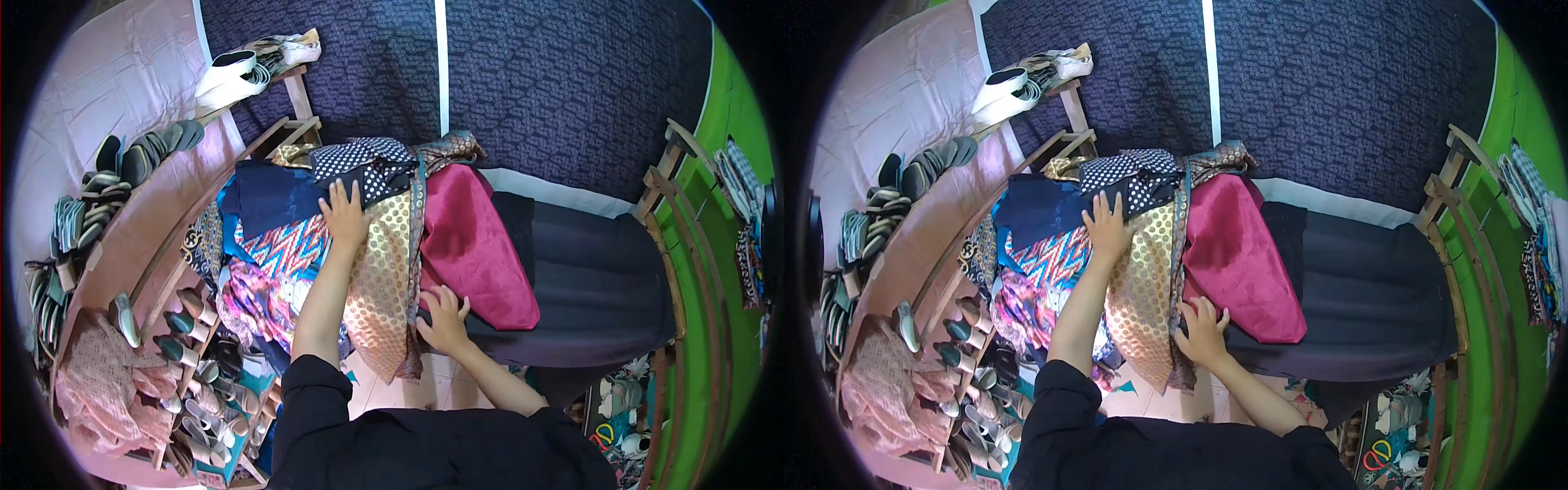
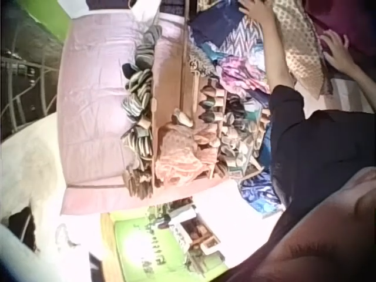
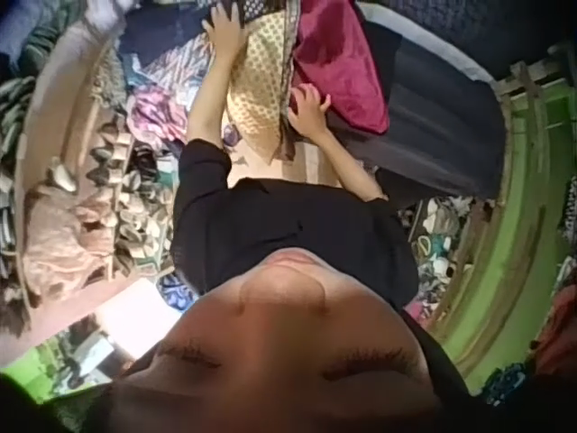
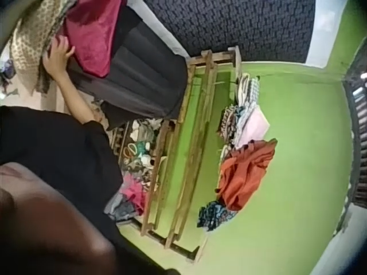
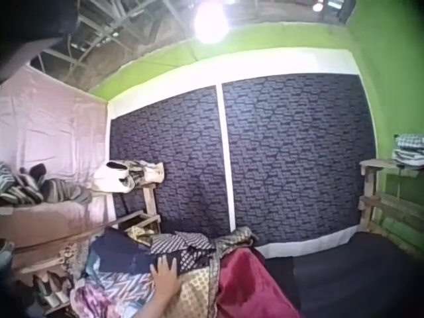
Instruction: Folding different pieces of colorful and patterned fabrics in a workshop.
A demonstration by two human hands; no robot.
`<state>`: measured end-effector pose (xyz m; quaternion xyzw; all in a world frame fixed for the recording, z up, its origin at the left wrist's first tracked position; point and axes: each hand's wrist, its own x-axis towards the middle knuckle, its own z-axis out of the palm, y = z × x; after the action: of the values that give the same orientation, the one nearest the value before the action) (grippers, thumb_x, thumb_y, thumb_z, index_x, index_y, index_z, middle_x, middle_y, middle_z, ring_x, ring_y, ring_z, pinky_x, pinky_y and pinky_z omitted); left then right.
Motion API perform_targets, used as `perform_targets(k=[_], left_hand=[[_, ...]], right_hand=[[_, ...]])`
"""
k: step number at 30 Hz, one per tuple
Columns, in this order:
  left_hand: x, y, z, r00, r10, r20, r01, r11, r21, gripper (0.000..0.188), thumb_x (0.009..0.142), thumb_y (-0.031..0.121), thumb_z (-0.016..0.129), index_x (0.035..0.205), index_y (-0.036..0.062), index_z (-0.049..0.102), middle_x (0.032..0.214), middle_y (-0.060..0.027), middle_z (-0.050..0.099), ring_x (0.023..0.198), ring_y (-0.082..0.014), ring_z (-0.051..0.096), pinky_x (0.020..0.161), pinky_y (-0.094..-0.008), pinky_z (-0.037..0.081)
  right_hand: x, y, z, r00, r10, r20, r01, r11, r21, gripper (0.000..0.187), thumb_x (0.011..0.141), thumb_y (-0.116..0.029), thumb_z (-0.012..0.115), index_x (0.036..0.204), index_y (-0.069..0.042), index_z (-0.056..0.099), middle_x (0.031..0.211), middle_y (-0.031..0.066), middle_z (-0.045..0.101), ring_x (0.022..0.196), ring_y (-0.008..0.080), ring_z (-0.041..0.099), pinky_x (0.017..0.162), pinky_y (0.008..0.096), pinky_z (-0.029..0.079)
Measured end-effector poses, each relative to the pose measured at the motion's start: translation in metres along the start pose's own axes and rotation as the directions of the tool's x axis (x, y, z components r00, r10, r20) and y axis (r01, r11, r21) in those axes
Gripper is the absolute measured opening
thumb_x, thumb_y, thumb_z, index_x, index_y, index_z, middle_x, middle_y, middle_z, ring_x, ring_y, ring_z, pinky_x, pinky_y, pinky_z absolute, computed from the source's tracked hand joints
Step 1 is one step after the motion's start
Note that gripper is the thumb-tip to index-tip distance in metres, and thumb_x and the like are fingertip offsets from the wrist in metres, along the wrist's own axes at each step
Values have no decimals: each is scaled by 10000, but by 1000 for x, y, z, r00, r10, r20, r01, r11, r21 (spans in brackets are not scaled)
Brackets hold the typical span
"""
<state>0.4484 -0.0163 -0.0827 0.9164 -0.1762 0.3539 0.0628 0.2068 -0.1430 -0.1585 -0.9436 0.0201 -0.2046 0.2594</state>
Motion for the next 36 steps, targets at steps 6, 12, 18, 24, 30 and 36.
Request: perform_targets(k=[6, 12, 18, 24, 30, 36], left_hand=[[16, -18, 38, 999, -27, -47, 18, 983, -182, 291, 849, 280, 488, 1104, 166, 571, 1165, -95, 542, 1127, -245, 464, 937, -545, 240], [48, -15, -15, 919, -301, 255, 100, -447, -889, 291, 922, 305, 433, 1023, 47, 522, 905, -10, 586, 782, -98, 528, 682, -231, 420], [5, 28, -85, 969, -98, 226, 168, -408, -898, 314, 923, 310, 421, 1078, 52, 514, 988, -32, 595, 847, -104, 550, 727, -240, 452], [-87, 69, -88, 916, 400, 46, -140, 423, -895, 217, 846, 215, 531, 995, 89, 625, 966, -75, 643, 1015, -192, 567, 948, -413, 230], [-145, 44, -47, 986, -26, -164, -113, 618, -778, 451, 795, 302, 581, 1200, 123, 494, 1237, -123, 488, 1189, -283, 412, 979, -514, 163], [-166, 32, 20, 944, -73, 323, 162, 953, -257, 604, 840, 439, 425, 1357, 169, 267, 1414, -125, 212, 1304, -277, 198, 1006, -576, 110]], right_hand=[[-2, 24, -7, 986, 167, -9, -166, 986, 33, 448, 691, -182, 593, 1119, -129, 472, 1176, 113, 416, 1171, 288, 333, 943, 619, 143], [12, 23, -34, 974, 193, -123, -179, 977, 114, 423, 705, -193, 607, 1107, -133, 491, 1156, 101, 445, 1156, 279, 354, 941, 594, 166], [41, 39, -26, 972, 206, -112, -117, 839, 532, 424, 797, -292, 583, 1148, -87, 463, 1175, 90, 457, 1113, 241, 417, 950, 383, 290], [108, 11, -30, 941, 185, 285, -167, -478, 863, 425, 850, -339, 531, 1145, -45, 444, 984, 77, 566, 871, 165, 568, 717, 300, 483], [136, 27, -32, 852, 522, -45, -91, 231, 969, 265, 697, 15, 565, 957, -3, 518, 871, 54, 566, 787, 159, 561, 684, 279, 458], [132, 35, -154, 613, 525, -590, 207, 614, 762, 76, 752, -61, 537, 816, -22, 525, 749, -2, 525, 656, 86, 471, 626, 240, 394]])
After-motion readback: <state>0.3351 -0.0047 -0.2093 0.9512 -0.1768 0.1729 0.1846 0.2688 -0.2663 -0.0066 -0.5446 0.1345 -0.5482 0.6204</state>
